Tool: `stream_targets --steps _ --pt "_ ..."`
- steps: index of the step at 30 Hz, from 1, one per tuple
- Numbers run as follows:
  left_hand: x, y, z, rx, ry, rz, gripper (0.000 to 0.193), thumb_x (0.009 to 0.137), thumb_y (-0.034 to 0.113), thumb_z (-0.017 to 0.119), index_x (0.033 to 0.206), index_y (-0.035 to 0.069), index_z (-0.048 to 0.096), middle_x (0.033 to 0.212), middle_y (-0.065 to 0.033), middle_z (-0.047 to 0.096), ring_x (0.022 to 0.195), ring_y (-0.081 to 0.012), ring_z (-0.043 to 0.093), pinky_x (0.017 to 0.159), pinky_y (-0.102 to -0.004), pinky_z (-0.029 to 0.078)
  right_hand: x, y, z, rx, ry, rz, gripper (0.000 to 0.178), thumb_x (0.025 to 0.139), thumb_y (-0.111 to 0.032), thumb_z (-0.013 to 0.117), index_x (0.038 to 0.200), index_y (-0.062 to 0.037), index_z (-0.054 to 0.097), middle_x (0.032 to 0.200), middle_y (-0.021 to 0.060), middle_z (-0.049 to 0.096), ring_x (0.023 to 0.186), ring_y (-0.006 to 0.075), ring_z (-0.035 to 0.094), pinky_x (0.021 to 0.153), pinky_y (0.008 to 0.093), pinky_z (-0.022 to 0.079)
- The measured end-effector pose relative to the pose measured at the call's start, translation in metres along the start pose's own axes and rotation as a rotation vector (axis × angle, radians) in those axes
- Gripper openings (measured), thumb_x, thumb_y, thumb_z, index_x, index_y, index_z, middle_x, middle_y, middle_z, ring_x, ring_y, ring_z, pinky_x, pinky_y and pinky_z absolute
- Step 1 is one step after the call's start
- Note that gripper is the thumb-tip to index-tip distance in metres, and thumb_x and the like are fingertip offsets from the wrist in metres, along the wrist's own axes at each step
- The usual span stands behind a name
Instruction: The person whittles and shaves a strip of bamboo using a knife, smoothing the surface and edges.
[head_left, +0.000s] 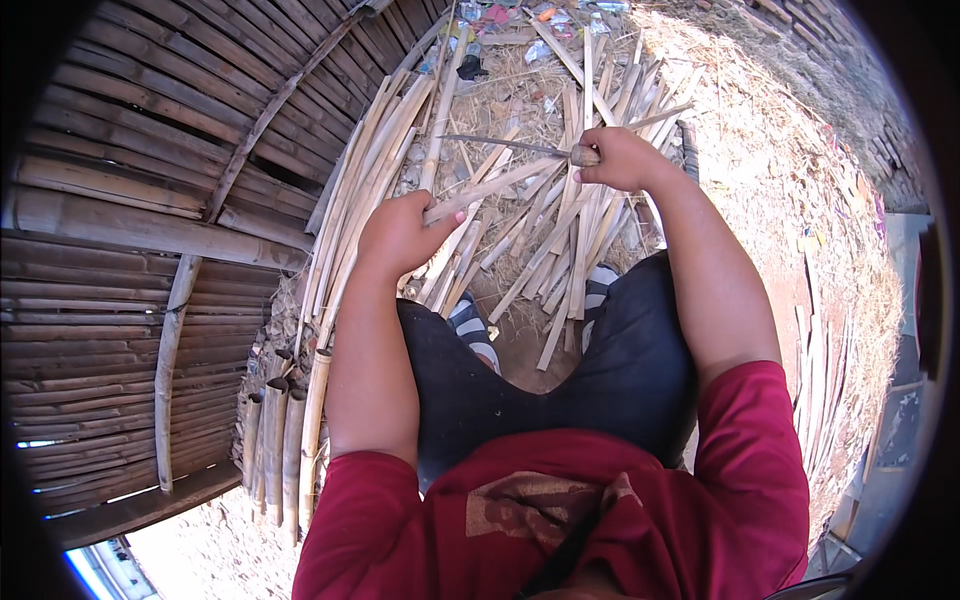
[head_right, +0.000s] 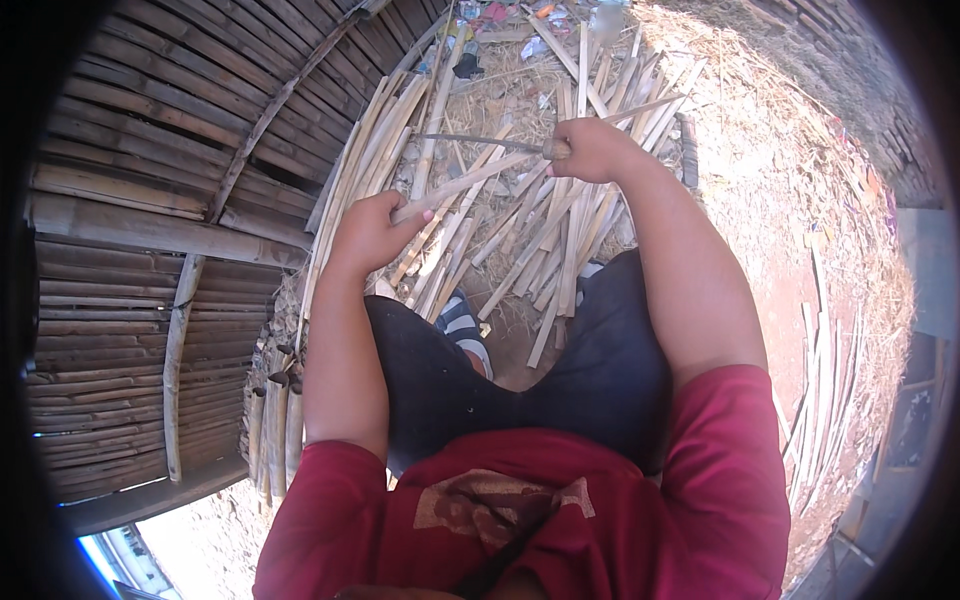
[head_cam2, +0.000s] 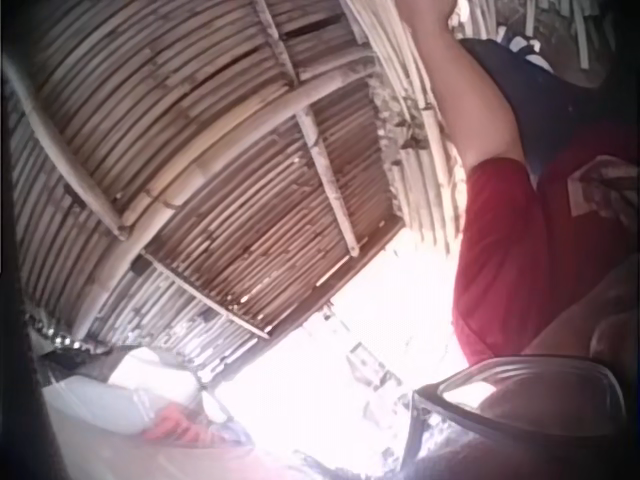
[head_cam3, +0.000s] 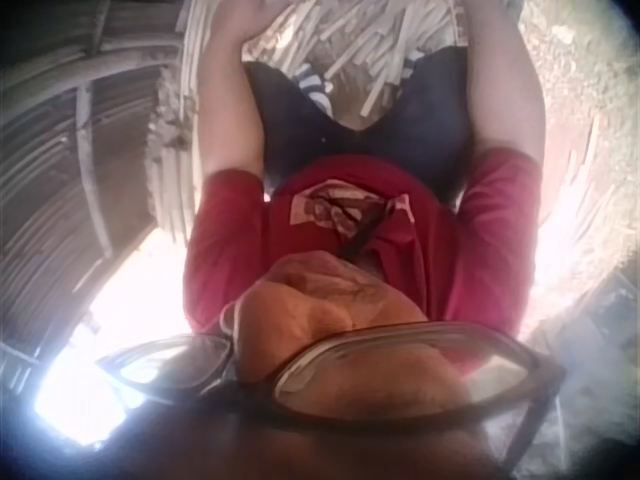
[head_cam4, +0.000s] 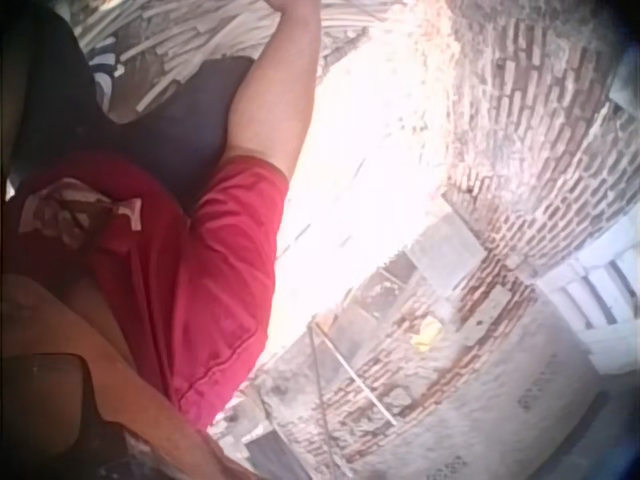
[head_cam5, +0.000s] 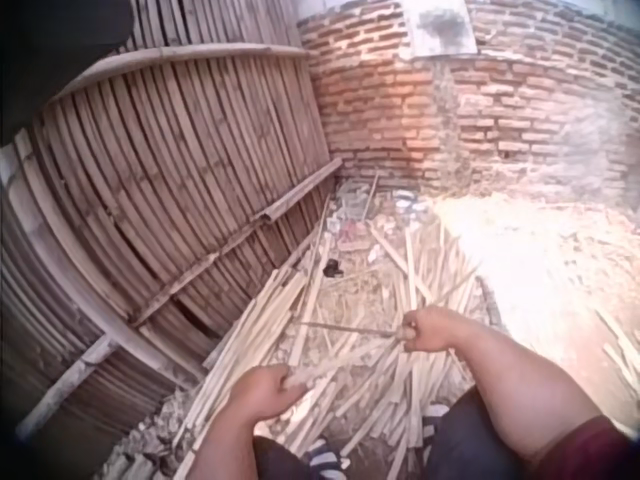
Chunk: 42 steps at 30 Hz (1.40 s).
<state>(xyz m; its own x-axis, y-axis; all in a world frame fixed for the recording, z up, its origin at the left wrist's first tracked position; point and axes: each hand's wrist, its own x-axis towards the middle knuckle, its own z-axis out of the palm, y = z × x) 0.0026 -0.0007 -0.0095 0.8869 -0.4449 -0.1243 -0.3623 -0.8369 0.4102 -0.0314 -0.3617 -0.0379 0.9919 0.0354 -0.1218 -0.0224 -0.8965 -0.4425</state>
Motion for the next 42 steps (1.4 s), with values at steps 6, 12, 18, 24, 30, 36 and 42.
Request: stream_targets --steps 6,12,18,24,30,36,42 --pt "0.001 -0.002 0.001 0.01 0.002 0.019 0.058 0.089 0.06 0.075 0.091 0.002 0.073 0.079 -0.0211 0.072 0.078 -0.0408 0.071 0.07 -0.0499 0.054 -0.001 -0.008 -0.005 0.005 -0.041 0.026 0.052 0.082 -0.037 0.087 0.117 -0.0011 0.072 0.112 0.0229 0.074 0.109 0.0405 0.07 0.095 0.0471 0.053" --pt "0.0 0.001 0.0 -0.005 -0.006 0.007 0.058 0.089 0.059 0.075 0.092 0.001 0.073 0.082 -0.0223 0.072 0.08 -0.0417 0.072 0.072 -0.0507 0.054 0.0 -0.005 -0.003 0.011 -0.059 0.035 0.051 0.082 -0.037 0.087 0.115 -0.0017 0.072 0.112 0.022 0.074 0.11 0.0397 0.07 0.095 0.047 0.053" --pt "-0.002 0.004 -0.001 0.0 -0.021 0.0 0.057 0.088 0.059 0.076 0.094 0.002 0.074 0.085 -0.0222 0.073 0.083 -0.0413 0.072 0.074 -0.0504 0.055 0.003 -0.006 -0.001 0.005 -0.097 0.04 0.05 0.082 -0.037 0.086 0.115 -0.0022 0.072 0.111 0.0211 0.074 0.109 0.0393 0.07 0.095 0.0466 0.053" --pt "-0.002 0.008 -0.002 0.028 -0.05 -0.017 0.057 0.088 0.058 0.076 0.097 0.002 0.075 0.088 -0.0216 0.074 0.086 -0.0404 0.073 0.076 -0.0504 0.055 0.004 -0.013 0.001 -0.016 -0.136 0.045 0.053 0.083 -0.038 0.086 0.119 -0.0024 0.071 0.114 0.0212 0.074 0.111 0.0392 0.07 0.096 0.0464 0.053" --pt "-0.002 0.008 -0.001 0.0 -0.045 -0.024 0.058 0.088 0.056 0.079 0.098 -0.001 0.073 0.083 -0.0218 0.072 0.079 -0.0381 0.072 0.072 -0.0462 0.054 0.003 -0.017 0.0 -0.023 -0.147 0.044 0.054 0.084 -0.038 0.086 0.122 -0.002 0.071 0.117 0.0223 0.074 0.113 0.04 0.07 0.098 0.0465 0.053" --pt "-0.003 0.009 -0.002 0.015 -0.052 -0.025 0.058 0.088 0.057 0.077 0.101 0.001 0.075 0.088 -0.0221 0.074 0.086 -0.0398 0.073 0.076 -0.0489 0.055 0.002 -0.019 -0.002 -0.032 -0.154 0.05 0.055 0.084 -0.038 0.086 0.122 -0.0015 0.07 0.118 0.0229 0.073 0.114 0.0406 0.07 0.099 0.0467 0.053" --pt "-0.002 0.01 -0.003 0.02 -0.074 -0.035 0.059 0.088 0.057 0.076 0.109 0.002 0.076 0.093 -0.0228 0.076 0.091 -0.0411 0.074 0.08 -0.0503 0.057 0.003 -0.018 0.0 -0.037 -0.141 0.05 0.055 0.084 -0.036 0.086 0.123 -0.0013 0.07 0.119 0.0231 0.074 0.115 0.0402 0.07 0.099 0.0463 0.053"
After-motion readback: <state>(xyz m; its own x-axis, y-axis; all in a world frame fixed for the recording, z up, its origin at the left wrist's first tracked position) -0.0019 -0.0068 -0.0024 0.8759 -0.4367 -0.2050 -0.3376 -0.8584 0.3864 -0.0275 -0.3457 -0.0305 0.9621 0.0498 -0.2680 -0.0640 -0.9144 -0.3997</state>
